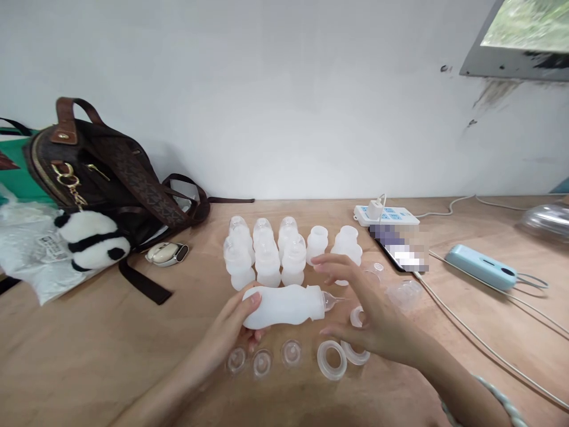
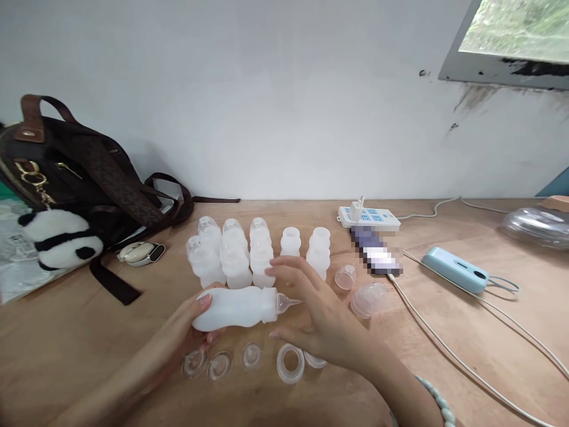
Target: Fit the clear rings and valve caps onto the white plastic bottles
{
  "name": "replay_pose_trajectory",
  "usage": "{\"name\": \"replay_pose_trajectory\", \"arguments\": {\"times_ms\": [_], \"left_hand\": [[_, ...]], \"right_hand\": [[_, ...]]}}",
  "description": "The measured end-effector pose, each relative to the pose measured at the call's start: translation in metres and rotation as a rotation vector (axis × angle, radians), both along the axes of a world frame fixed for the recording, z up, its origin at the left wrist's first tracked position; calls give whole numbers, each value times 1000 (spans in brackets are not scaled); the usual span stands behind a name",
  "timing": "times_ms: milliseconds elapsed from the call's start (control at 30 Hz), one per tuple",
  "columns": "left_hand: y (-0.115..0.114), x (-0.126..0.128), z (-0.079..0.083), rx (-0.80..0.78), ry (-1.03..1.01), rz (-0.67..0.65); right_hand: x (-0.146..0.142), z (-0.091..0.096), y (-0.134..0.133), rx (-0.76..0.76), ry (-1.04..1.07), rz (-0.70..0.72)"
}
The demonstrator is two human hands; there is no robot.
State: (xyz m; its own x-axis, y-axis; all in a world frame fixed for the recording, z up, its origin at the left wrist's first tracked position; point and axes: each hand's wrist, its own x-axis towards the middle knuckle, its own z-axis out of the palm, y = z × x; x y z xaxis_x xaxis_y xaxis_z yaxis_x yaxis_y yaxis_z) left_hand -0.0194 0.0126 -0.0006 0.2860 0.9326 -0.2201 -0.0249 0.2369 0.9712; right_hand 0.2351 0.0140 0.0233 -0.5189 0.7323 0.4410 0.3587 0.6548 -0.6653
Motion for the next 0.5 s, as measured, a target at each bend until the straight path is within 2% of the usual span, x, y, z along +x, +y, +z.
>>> {"name": "replay_pose_trajectory", "arguments": {"times_ms": [67,167,267,367,433,500], "left_hand": [[-2,1,1,-34,-26,0],[-7,-2,-2,72,-16,-34],[-13,-7,-14,370,61,-83],[-14,-10,-25,817,182,-118],[-12,-10,-27,1074,282,-107],[-10,-8,-26,1187,367,-96]], "right_hand": [[-2,-1,-1,56,-25,22],[-7,-2,-2,-49,14,-39],[-9,-2,0,-346,140,-97],[-11,0,1,-646,246,-84],[-12,1,1,-751,276,-85],[-14,3,-1,-761,263,-100]]}}
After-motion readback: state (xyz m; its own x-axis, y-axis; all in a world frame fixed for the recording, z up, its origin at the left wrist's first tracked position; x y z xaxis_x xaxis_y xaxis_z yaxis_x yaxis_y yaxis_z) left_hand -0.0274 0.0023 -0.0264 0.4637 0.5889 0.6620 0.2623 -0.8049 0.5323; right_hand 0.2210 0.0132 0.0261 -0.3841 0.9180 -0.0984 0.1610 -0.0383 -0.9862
